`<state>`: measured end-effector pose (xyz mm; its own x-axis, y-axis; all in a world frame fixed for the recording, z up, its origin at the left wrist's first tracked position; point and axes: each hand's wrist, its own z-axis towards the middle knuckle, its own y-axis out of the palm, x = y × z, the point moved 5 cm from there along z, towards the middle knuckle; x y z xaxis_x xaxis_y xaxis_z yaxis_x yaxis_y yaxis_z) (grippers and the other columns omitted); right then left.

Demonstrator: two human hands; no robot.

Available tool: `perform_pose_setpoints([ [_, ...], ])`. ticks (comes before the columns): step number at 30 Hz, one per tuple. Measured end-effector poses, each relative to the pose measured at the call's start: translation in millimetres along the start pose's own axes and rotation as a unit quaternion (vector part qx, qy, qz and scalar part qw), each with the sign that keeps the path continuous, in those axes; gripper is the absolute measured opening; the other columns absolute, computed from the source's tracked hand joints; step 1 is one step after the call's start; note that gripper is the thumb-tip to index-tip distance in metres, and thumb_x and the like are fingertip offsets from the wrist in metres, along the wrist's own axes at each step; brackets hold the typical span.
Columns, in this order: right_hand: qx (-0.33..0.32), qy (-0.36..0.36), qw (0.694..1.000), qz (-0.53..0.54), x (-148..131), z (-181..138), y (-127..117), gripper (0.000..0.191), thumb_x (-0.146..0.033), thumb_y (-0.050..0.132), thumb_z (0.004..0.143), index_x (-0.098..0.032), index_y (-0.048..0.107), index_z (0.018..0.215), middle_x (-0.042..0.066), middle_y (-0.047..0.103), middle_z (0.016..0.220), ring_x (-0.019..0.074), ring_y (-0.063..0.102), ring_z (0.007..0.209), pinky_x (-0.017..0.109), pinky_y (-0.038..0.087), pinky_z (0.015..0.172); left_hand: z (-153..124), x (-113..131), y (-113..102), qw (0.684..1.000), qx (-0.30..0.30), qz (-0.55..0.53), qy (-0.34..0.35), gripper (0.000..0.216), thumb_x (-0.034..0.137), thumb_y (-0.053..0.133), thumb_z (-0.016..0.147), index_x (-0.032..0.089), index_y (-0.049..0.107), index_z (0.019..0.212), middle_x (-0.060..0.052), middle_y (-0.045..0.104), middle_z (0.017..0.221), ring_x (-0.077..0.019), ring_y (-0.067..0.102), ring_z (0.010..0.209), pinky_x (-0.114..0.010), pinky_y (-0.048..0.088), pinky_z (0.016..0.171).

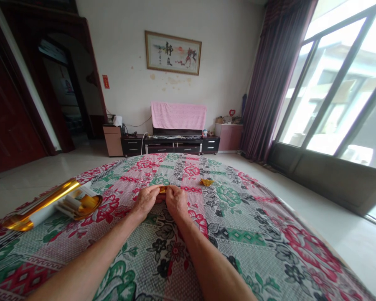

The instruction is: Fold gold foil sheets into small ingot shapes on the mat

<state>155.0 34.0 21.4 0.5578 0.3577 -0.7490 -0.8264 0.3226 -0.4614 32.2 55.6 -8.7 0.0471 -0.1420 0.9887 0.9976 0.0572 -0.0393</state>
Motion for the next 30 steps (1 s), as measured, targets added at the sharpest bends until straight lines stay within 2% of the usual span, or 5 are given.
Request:
perform_pose_setpoints([
  [9, -0.001, -0.011, 1.0, -0.001, 2, 0, 3, 0.036, -0.029, 0.036, 0.079, -0.015, 0.068, 0.071, 0.0, 0.061, 0.058, 0.0114, 0.051, 0.053, 0.018, 0.035, 0.051, 1, -2, 1, 1.0, 0.0, -0.008, -0.01, 0.033, 0.022, 0.045, 0.078, 0.015, 0.061, 0.107, -0.005, 0.07, 0.074, -0.0141, 0.065, 0.06, -0.022, 0.049, 0.053],
  [23, -0.002, 0.019, 1.0, 0.023, 6, 1, 2, 0.032, -0.03, 0.038, 0.081, -0.016, 0.067, 0.084, 0.003, 0.068, 0.073, 0.0142, 0.059, 0.067, 0.02, 0.041, 0.062, -4, 8, 1, 1.0, 0.005, -0.003, 0.016, 0.033, 0.019, 0.044, 0.076, 0.014, 0.063, 0.103, -0.005, 0.07, 0.074, -0.0145, 0.064, 0.059, -0.022, 0.049, 0.052],
  [30, 0.003, 0.022, 0.999, 0.029, 5, 1, 0, 0.031, -0.026, 0.038, 0.079, -0.017, 0.068, 0.085, 0.003, 0.069, 0.076, 0.0147, 0.061, 0.07, 0.02, 0.042, 0.066, -7, 13, 0, 1.0, 0.013, -0.002, -0.006, 0.032, 0.015, 0.047, 0.071, 0.012, 0.064, 0.098, -0.006, 0.07, 0.072, -0.016, 0.064, 0.06, -0.022, 0.049, 0.05],
])
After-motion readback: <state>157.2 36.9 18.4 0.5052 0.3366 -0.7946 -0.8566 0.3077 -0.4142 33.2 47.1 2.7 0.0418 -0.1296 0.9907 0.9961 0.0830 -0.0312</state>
